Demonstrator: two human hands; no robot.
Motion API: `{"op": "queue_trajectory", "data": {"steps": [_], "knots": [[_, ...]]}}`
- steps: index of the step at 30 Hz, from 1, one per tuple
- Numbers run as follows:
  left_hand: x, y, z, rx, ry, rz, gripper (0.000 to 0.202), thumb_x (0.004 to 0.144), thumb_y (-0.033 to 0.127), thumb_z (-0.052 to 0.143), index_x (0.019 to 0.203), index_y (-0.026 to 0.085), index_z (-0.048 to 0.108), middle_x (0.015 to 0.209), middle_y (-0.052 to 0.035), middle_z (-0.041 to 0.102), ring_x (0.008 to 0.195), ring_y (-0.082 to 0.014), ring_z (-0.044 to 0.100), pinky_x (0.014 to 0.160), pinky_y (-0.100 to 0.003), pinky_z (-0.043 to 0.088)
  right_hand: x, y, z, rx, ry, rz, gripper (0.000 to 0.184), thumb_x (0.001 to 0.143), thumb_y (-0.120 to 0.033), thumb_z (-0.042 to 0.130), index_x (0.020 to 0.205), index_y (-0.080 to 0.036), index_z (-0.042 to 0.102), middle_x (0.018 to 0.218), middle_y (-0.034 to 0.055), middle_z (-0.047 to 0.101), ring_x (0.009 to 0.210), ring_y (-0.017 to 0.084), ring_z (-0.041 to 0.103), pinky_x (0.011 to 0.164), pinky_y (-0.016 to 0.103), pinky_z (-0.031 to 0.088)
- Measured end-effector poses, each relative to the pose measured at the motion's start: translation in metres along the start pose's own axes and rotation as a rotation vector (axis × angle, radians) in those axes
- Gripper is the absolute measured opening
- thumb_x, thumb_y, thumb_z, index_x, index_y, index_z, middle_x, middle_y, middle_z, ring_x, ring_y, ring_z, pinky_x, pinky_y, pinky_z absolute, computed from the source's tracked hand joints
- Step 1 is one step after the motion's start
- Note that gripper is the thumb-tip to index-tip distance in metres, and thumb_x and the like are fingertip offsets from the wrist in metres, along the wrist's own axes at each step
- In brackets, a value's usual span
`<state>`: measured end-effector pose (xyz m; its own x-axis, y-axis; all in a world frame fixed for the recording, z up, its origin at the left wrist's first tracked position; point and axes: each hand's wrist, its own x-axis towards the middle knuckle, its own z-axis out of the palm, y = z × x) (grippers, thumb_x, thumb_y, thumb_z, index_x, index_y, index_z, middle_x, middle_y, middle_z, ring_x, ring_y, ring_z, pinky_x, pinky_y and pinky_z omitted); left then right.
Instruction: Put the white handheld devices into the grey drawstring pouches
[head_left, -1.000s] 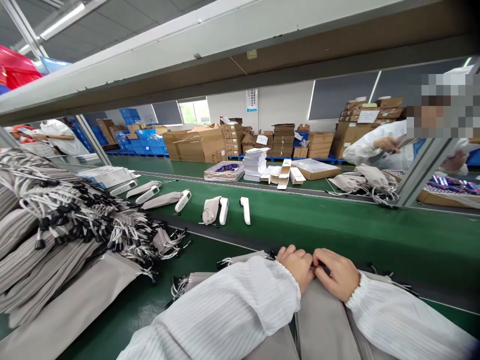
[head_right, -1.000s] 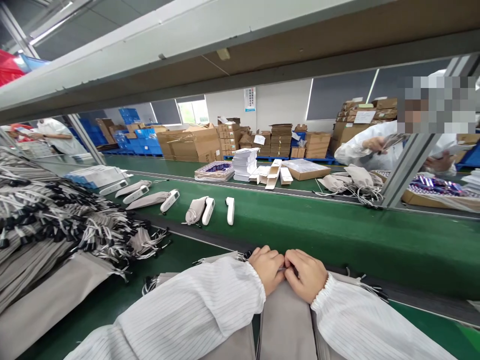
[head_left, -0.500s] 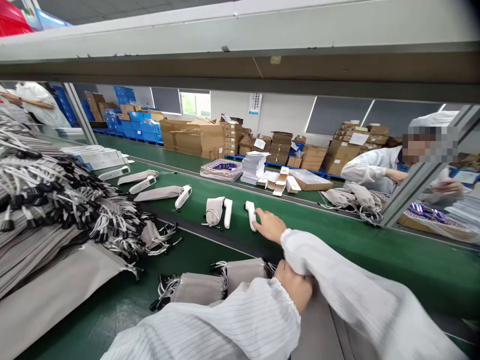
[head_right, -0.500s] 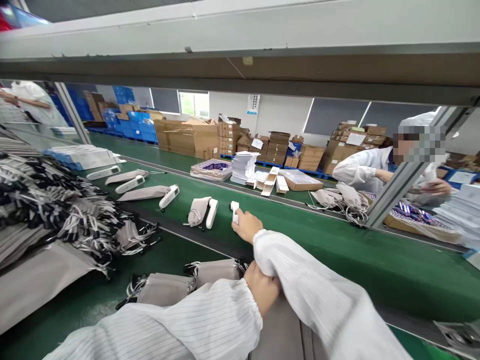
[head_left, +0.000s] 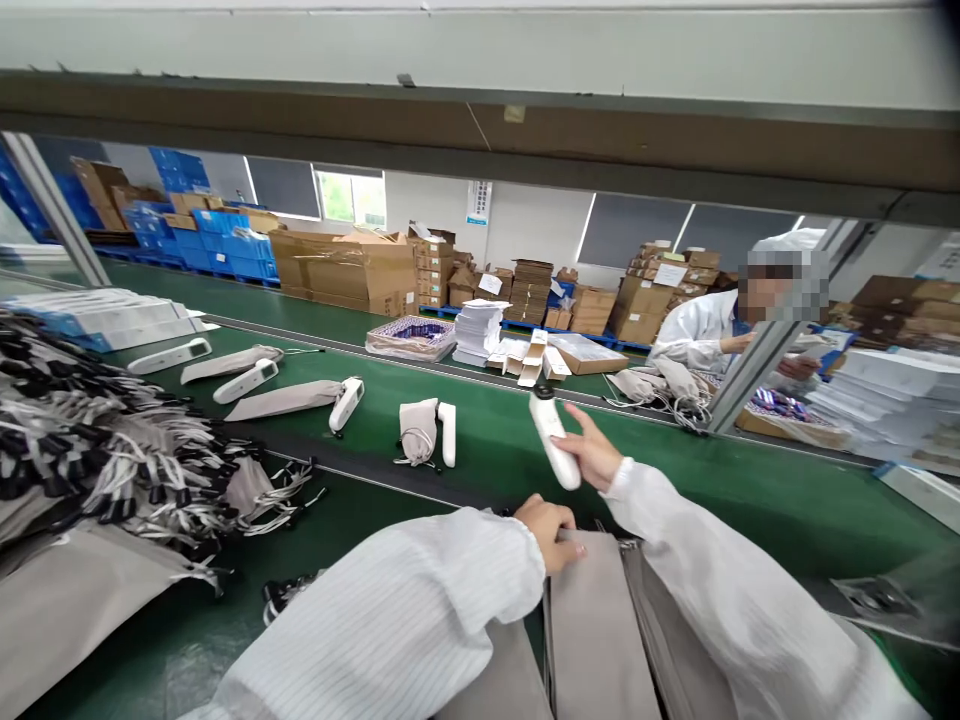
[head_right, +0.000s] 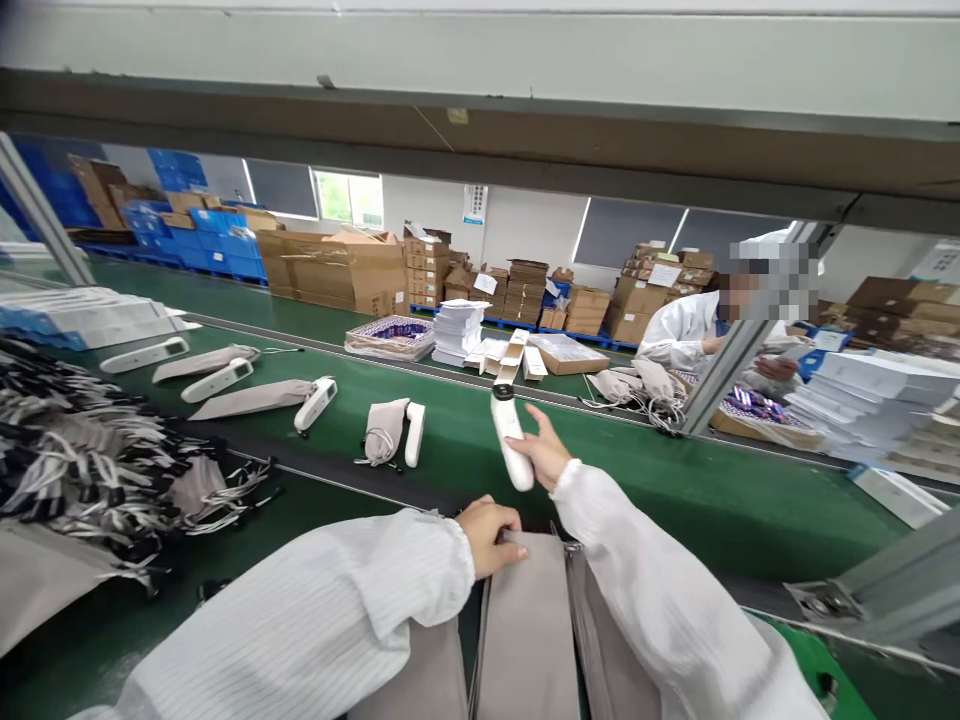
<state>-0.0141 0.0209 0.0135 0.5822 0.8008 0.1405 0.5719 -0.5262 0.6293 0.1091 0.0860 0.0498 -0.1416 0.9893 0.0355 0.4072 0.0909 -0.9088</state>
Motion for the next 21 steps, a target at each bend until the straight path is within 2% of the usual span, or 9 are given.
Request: {"op": "queue_trajectory", "data": {"steps": [3,5,8,11,13,16,21], "knots": [[-0.001,0.004,-0.003,-0.14,0.033,0.043,0.014,0.066,0.03,0.056,0.066,0.017,0.051,0.055,0.0032,0.04,0.06,-0.0133,0.04,0.053,-0.021,0.029,-0.044,-0.001,-0.034,0.453,-0.037,-0.103,0.083,0.07,-0.019,0.056,0.125,-0.034,-0.004,0.083,-0.0003,0.054,0.076,0.016,0.055,0.071,0.035,0.043],[-0.002,0.007,-0.004,-0.246,0.033,0.076,0.018,0.069,0.033,0.053,0.067,0.016,0.048,0.055,0.0045,0.038,0.054,-0.0101,0.036,0.049,-0.02,0.027,-0.063,-0.001,-0.043,0.594,-0.054,-0.128,0.091,0.066,-0.018,0.062,0.123,-0.041,-0.005,0.08,-0.0019,0.053,0.073,0.017,0.055,0.068,0.037,0.043],[-0.003,0.009,-0.003,-0.381,0.024,0.112,0.024,0.073,0.038,0.049,0.067,0.016,0.043,0.055,0.0055,0.034,0.051,-0.0081,0.031,0.047,-0.019,0.024,-0.072,0.0,-0.046,0.679,-0.03,-0.163,0.095,0.065,-0.017,0.064,0.121,-0.045,-0.007,0.08,-0.0023,0.053,0.072,0.017,0.055,0.067,0.038,0.043],[-0.004,0.011,-0.002,-0.46,0.013,0.136,0.025,0.073,0.039,0.049,0.067,0.015,0.043,0.056,0.0054,0.033,0.051,-0.0078,0.03,0.047,-0.018,0.024,-0.07,0.0,-0.049,0.748,0.071,-0.216,0.095,0.065,-0.017,0.064,0.12,-0.047,-0.008,0.085,-0.0016,0.052,0.075,0.018,0.055,0.067,0.04,0.044],[-0.004,0.013,-0.001,-0.495,0.019,0.143,0.025,0.072,0.038,0.051,0.068,0.015,0.043,0.056,0.0051,0.033,0.051,-0.0077,0.029,0.047,-0.018,0.024,-0.069,-0.001,-0.05,0.76,0.093,-0.233,0.096,0.063,-0.016,0.065,0.12,-0.048,-0.006,0.086,-0.0012,0.052,0.076,0.02,0.055,0.066,0.04,0.044],[-0.004,0.018,0.0,-0.537,0.065,0.158,0.026,0.07,0.037,0.053,0.066,0.015,0.04,0.056,0.005,0.032,0.05,-0.0075,0.028,0.046,-0.019,0.023,-0.071,0.0,-0.046,0.758,0.013,-0.194,0.097,0.061,-0.015,0.066,0.121,-0.047,-0.003,0.086,-0.0008,0.051,0.073,0.02,0.056,0.066,0.042,0.044],[-0.003,0.026,-0.005,-0.561,0.166,0.201,0.025,0.069,0.034,0.054,0.063,0.015,0.039,0.061,0.0036,0.032,0.053,-0.0085,0.03,0.049,-0.02,0.025,-0.074,0.002,-0.037,0.805,-0.099,-0.147,0.104,0.058,-0.014,0.068,0.119,-0.048,-0.009,0.084,-0.003,0.05,0.07,0.018,0.056,0.066,0.04,0.045]]}}
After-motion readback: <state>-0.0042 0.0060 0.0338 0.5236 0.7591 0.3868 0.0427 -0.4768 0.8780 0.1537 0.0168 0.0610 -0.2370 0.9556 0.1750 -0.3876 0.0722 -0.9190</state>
